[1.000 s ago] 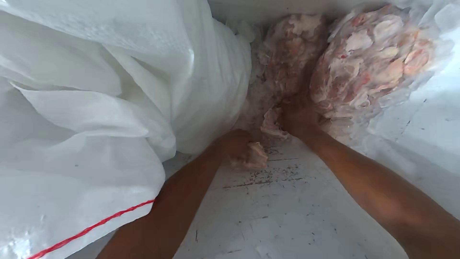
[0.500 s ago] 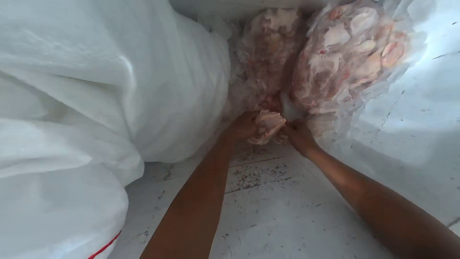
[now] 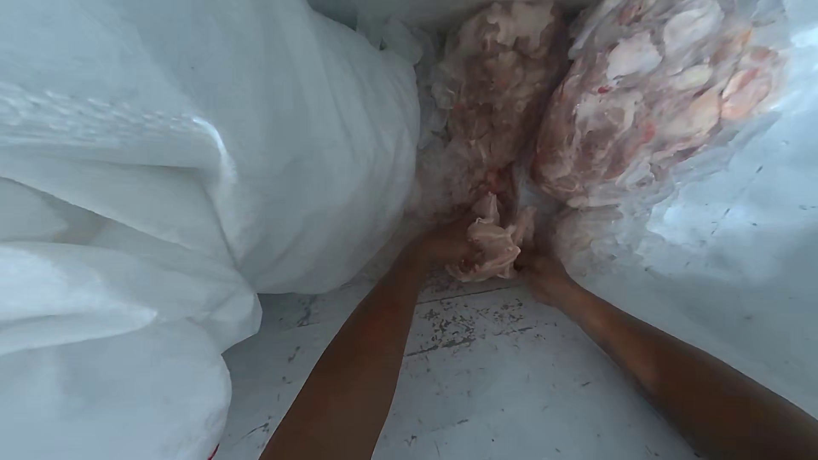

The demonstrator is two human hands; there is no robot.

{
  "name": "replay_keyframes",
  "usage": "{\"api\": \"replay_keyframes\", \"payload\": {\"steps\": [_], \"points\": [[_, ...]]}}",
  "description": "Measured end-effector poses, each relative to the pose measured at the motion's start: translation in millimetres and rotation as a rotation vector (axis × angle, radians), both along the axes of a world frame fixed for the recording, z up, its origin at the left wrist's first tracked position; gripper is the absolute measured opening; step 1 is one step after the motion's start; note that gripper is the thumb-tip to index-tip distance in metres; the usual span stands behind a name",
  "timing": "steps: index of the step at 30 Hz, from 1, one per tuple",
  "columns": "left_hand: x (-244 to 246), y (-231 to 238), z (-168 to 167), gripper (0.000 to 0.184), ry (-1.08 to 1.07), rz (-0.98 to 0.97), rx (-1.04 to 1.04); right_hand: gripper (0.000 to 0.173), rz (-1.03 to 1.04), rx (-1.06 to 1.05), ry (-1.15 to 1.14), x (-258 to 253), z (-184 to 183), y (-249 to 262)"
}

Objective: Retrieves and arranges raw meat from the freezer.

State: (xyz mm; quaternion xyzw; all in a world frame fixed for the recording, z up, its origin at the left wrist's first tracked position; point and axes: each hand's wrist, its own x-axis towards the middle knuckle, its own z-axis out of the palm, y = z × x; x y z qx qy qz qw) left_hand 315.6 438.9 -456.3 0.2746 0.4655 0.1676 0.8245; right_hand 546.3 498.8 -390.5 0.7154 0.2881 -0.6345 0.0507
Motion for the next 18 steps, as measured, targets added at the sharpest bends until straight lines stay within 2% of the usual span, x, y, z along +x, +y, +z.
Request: {"api": "replay_keyframes", "payload": {"steps": [2, 4, 8, 12, 15, 18], "points": [[0, -7, -8, 0.084, -0.065, 0.051, -0.08, 0.064, -0.046, -0.025, 0.037, -11, 4, 1], [-3, -13, -19, 0.098, -0.114, 0.107, -0.136, 0.066, -0.1, -0.035, 0.096, -24, 4, 4], [-25, 1, -25, 0.072, -0.174, 0.138, -0.179, 0.056, -0.129, 0.01, 0.248, -32, -25, 16], [-35, 14, -25, 0.047, -0.195, 0.181, -0.261, 0.054, -0.091, -0.115, 0.304, -23, -36, 30], [-30, 8, -15, 0.05, -0.184, 0.147, -0.296, 0.053, -0.001, -0.144, 0.333, -18, -30, 28], [-37, -8, 13, 0.048, -0.207, 0.176, -0.237, 0.049, 0.023, -0.16, 0.318, -25, -3, 19]]}}
